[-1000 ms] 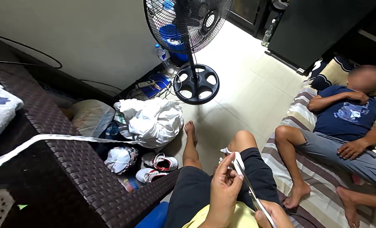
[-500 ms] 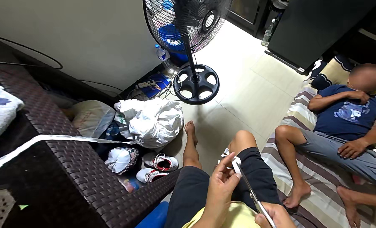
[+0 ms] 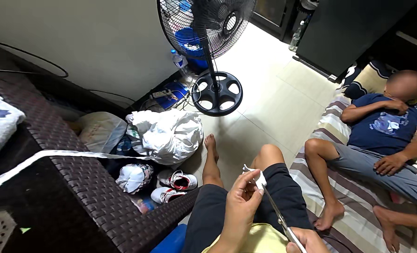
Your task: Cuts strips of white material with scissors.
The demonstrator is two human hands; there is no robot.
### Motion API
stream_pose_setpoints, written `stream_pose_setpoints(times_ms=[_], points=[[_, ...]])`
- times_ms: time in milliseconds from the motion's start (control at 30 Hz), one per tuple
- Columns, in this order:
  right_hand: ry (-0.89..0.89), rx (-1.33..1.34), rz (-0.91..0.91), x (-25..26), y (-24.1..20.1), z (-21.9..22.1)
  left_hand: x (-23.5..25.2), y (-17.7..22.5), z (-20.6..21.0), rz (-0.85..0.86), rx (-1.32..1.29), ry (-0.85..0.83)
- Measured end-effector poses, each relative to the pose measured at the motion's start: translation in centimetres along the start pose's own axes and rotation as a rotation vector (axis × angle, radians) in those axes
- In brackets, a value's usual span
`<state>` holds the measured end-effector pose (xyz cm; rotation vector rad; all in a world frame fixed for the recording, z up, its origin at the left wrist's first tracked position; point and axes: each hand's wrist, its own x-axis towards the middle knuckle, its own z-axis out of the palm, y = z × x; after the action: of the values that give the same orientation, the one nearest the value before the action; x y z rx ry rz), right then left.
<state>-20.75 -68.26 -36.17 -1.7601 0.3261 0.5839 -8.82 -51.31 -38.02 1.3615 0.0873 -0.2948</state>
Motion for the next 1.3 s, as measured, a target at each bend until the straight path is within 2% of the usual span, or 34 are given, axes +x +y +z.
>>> stream_pose_setpoints(times_ms=[333,933,1100,1300], points=[[-0.047,0.027,-0.008,1.3,-0.1,0.0,-1.1,-0.4,0.9,0.017,-0.027,-0.049],[0.031,0.052,0.003,0.9,0.1,0.4,-1.3,-0.3,1.1,-0.031,-0.065,-0.038],[0.048,0.043,0.019,0.6,0.2,0.4,-1.2,-0.4,0.6,-0.058,-0.117,-0.093],[0.018,-0.023,0.021,-0.1,0.0,0.1,-0.4,0.4,-0.1,-0.059,-0.070,-0.034]])
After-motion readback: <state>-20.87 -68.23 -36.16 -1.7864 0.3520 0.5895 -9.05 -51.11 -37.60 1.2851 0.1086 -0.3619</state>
